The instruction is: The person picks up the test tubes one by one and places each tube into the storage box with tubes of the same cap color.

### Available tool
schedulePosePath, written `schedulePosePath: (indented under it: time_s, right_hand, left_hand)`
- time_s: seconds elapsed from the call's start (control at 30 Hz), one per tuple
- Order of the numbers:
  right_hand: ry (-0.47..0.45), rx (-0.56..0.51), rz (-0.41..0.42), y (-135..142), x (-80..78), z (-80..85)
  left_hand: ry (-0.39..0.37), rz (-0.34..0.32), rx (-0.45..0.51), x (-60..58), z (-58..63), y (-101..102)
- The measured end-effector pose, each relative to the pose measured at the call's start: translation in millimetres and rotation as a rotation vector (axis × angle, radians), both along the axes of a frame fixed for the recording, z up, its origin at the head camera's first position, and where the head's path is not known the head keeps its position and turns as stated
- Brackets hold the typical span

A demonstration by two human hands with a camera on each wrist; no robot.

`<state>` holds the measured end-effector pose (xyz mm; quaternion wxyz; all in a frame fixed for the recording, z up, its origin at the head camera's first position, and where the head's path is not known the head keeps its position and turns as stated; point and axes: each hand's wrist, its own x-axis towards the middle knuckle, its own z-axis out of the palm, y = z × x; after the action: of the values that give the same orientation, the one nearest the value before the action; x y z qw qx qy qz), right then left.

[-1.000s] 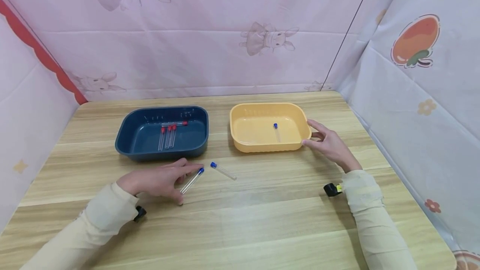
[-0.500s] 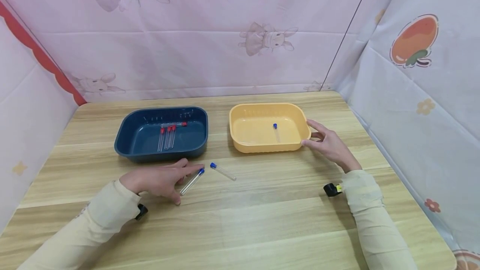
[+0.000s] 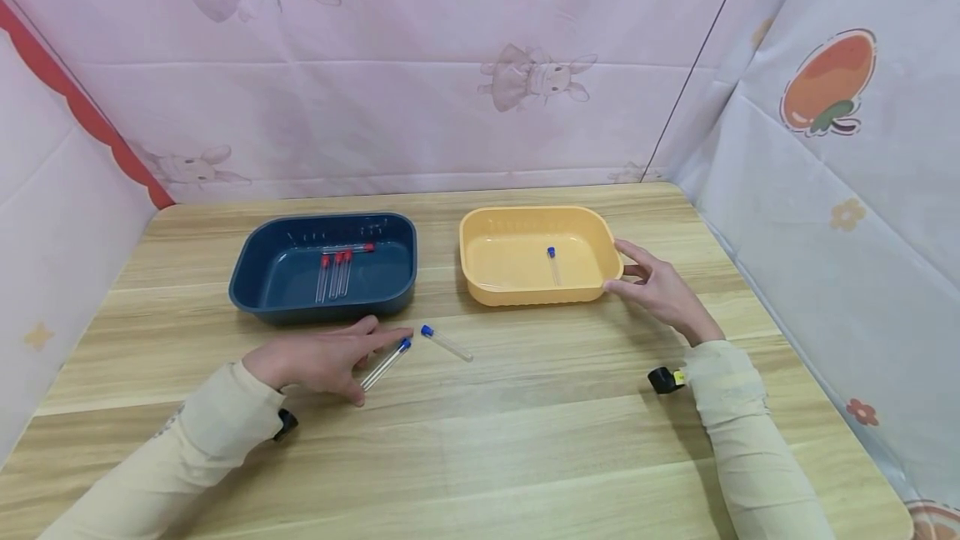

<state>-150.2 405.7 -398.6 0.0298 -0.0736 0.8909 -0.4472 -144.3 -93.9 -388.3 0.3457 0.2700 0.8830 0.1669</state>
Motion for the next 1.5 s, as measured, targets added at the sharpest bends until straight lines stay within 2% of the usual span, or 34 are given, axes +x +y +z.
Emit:
schedulePosePath:
  time_s: [0.2, 0.47, 0.87, 1.1, 1.2, 1.5]
  right_hand:
    - [-0.018, 0.009, -0.006, 0, 0.5, 1.2]
    - [-0.023, 0.005, -0.012, 0, 1.0, 1.9]
    - [-0.007, -0.017, -0.003, 1, -0.5, -1.5]
    - [-0.011, -0.023, -0.005, 1, -0.3, -1.1]
    - [-0.016, -0.019, -0.011, 1, 0.2, -0.9]
    - [-0.016, -0.004, -0.009, 3, -1.5, -3.1]
  left_hand:
    - [0.014, -0.005, 0.006, 3.5, -1.1, 1]
    - [0.062, -0.014, -0.035, 8.3, 0.5, 7]
    - [0.14, 0.02, 0.023, 10.8, -5.9, 7]
    - [0.19, 0.012, 0.071, 14.0, -8.9, 6]
    - [0.186, 0.027, 0.101, 15.0, -6.6, 6]
    - [0.196, 0.022, 0.265, 14.2, 1.2, 13]
